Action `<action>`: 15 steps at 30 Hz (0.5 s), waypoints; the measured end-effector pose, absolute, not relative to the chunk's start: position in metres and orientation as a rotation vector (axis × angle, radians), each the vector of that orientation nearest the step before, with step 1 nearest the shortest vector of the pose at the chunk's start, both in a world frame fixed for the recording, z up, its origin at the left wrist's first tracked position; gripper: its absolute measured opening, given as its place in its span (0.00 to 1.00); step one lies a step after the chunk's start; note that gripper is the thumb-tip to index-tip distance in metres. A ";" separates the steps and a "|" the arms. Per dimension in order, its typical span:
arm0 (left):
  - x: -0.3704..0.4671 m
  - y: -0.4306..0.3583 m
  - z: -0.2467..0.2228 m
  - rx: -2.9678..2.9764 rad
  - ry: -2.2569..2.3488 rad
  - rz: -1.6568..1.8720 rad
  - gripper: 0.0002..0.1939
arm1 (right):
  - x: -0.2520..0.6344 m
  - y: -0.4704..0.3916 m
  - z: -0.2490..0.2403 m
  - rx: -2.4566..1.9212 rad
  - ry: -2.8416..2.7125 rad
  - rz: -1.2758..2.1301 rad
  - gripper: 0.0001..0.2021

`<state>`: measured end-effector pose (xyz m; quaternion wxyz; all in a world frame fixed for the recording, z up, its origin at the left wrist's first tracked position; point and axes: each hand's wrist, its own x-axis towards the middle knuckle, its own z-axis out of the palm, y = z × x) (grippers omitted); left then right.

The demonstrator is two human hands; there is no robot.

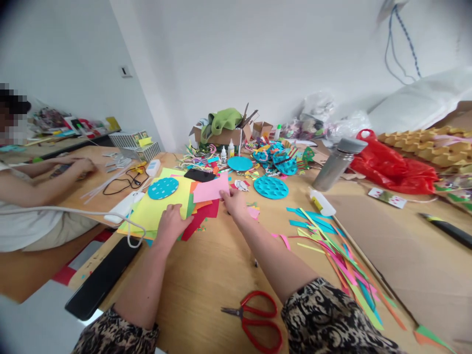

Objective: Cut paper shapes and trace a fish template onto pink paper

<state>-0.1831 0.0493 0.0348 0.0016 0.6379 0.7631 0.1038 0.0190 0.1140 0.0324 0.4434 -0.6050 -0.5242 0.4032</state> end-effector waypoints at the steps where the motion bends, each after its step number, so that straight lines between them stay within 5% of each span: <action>1: -0.184 0.050 0.035 1.989 2.394 0.340 0.27 | 0.017 0.118 0.031 -1.530 -1.291 1.006 0.14; 15: -0.185 0.054 0.037 1.855 2.537 0.376 0.14 | 0.000 0.132 0.028 -1.718 -1.222 1.233 0.16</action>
